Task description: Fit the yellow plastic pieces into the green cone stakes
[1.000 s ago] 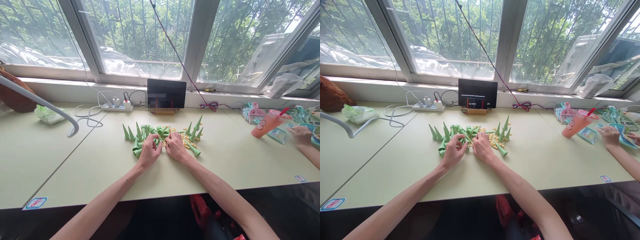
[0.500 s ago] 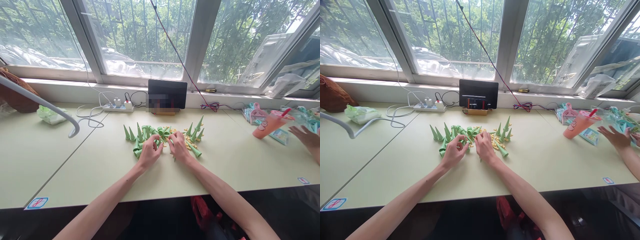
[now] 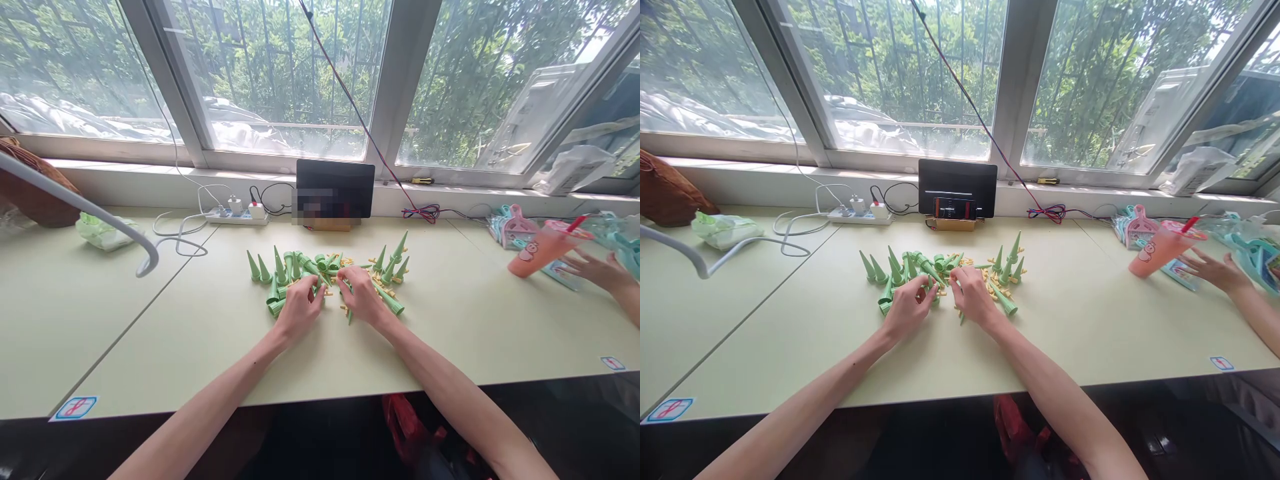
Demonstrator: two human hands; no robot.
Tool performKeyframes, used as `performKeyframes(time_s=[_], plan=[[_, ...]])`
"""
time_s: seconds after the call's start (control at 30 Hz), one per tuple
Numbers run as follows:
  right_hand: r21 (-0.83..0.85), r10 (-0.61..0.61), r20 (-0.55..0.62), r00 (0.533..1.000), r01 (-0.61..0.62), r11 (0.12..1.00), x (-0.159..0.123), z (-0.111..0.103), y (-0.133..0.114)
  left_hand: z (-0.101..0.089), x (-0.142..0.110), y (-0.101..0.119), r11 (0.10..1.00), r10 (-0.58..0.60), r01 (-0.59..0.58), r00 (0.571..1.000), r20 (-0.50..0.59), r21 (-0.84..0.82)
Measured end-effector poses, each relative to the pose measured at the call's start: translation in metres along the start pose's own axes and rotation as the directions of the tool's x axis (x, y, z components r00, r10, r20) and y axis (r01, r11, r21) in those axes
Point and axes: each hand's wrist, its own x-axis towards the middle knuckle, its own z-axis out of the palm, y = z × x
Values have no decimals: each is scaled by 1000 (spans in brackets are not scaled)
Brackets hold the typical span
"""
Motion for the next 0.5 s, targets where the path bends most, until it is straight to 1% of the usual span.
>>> performKeyframes(time_s=[0.1,0.3,0.5], plan=[[10,-36,11,999,36,999,0,-3,-3,0,0,-1,1000,-6,6,1000,-1,2],[27,-72,8,997,72,997,1,-5,-6,0,1,-2,988,-106,105,994,-5,-115],[30,-86,18,996,86,996,0,-4,-7,-1,1,-2,977,-132,127,991,-23,-171]])
